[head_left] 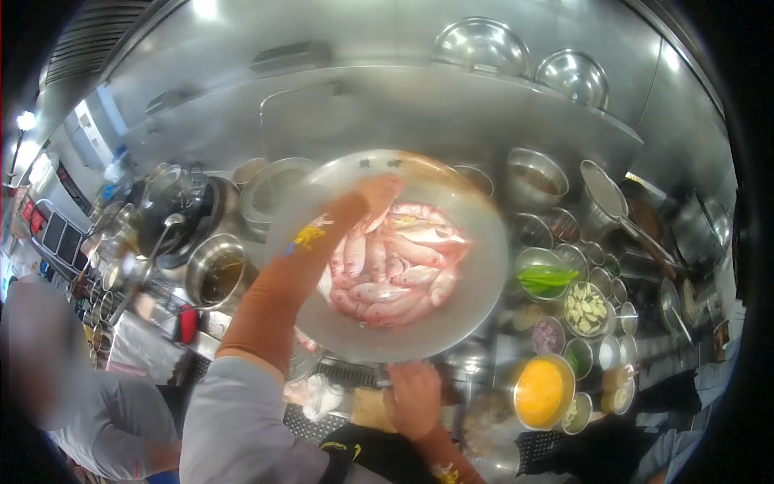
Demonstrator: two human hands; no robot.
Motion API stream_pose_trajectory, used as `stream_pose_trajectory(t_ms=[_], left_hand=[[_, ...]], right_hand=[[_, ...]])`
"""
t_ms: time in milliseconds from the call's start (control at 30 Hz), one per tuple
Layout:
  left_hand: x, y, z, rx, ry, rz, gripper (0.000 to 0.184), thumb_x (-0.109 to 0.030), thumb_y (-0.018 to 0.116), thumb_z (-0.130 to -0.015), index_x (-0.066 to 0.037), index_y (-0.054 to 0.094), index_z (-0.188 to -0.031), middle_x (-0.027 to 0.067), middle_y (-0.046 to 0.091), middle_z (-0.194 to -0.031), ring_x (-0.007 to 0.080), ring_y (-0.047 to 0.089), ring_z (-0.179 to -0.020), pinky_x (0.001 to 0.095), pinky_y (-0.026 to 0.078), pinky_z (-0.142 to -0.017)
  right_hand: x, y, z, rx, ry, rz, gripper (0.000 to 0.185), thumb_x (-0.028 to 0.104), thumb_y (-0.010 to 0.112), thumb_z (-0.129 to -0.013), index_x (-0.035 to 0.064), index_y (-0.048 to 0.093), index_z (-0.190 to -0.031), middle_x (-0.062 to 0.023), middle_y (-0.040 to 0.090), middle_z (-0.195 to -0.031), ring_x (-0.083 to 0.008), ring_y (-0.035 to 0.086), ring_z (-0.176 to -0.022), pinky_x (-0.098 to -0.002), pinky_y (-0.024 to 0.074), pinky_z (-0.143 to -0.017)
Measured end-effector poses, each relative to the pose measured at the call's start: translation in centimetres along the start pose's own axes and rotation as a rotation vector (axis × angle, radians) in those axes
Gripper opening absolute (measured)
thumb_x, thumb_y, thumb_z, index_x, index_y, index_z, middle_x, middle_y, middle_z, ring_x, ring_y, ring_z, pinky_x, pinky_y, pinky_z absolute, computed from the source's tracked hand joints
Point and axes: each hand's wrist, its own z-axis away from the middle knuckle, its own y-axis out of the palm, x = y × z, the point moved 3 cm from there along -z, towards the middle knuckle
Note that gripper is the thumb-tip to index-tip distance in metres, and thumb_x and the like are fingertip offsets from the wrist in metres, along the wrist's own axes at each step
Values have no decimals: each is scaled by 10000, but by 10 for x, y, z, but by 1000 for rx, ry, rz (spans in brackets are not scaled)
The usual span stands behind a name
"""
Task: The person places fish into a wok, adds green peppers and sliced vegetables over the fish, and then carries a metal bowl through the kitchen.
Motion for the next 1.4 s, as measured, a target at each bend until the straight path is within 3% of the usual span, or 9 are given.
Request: stream_pose_trajectory(t_ms=[133,233,300,433,567,767,933,1133,1400], left_hand=[[-41,55,-21,150,153,-698,349,-344,507,-966,-121,625,-1207,128,632,-1235,311,584,-1158,448,426,-1018],[11,118,-46,37,192,-536,372,-378,500,-957,-144,628,-1216,108,633,-1243,293,586,-1161,440,409,-1035],[-63,64,-6,189,-18,-421,391,-411,476,-960,-173,645,-1220,81,635,-1248,289,583,-1168,445,369,-1077],[-2,69,-6,-24,596,-819,373,-357,462,-980,-127,653,-1203,110,659,-1183,297,645,-1066,443,448,-1021],[-8,8,32,-372,300,-169,263,-202,551,-954,-60,645,-1154,128,684,-1090,269,676,-957,371,517,-909],[-62,-97,219,-5,255,203,236,-190,627,-922,-7,632,-1071,103,690,-944,174,643,-864,311,523,-765],[-28,-113,346,178,118,79,128,-127,626,-867,-33,661,-947,78,693,-850,201,660,-767,326,531,-722],[93,-17,404,392,-165,-407,154,-218,650,-817,-128,711,-927,102,712,-913,334,680,-836,418,533,-740],[148,59,410,464,-112,-621,211,-261,693,-769,-165,756,-945,139,718,-913,348,689,-901,455,537,-785]], right_hand=[[-1,-2,-2,-15,-18,1,460,198,685,-762,111,627,-1210,-49,602,-1157,-260,506,-1161,-524,353,-1025],[0,-7,-5,-2,-1,-11,453,200,677,-768,117,629,-1211,-44,602,-1147,-254,508,-1151,-527,351,-1029],[0,-6,-3,3,12,-3,446,196,673,-770,117,634,-1208,-42,603,-1146,-256,509,-1152,-530,352,-1030],[0,2,-2,-21,14,31,428,193,668,-772,118,646,-1193,-46,606,-1140,-264,509,-1151,-530,357,-1032],[0,6,-1,18,40,38,407,190,646,-783,108,649,-1181,-60,609,-1158,-279,511,-1140,-522,365,-1032],[3,12,-2,-67,-55,54,506,71,656,-712,28,611,-1213,-155,598,-1140,-403,504,-1143,-516,386,-1020],[13,12,-1,-56,-9,123,486,66,644,-722,17,598,-1204,-154,582,-1162,-402,476,-1179,-504,363,-1040],[24,6,-3,-71,-44,124,451,65,654,-751,18,593,-1196,-158,576,-1166,-396,470,-1183,-496,353,-1043],[23,3,1,-84,-87,114,453,100,675,-777,29,584,-1215,-173,565,-1187,-400,469,-1175,-504,378,-1022]])
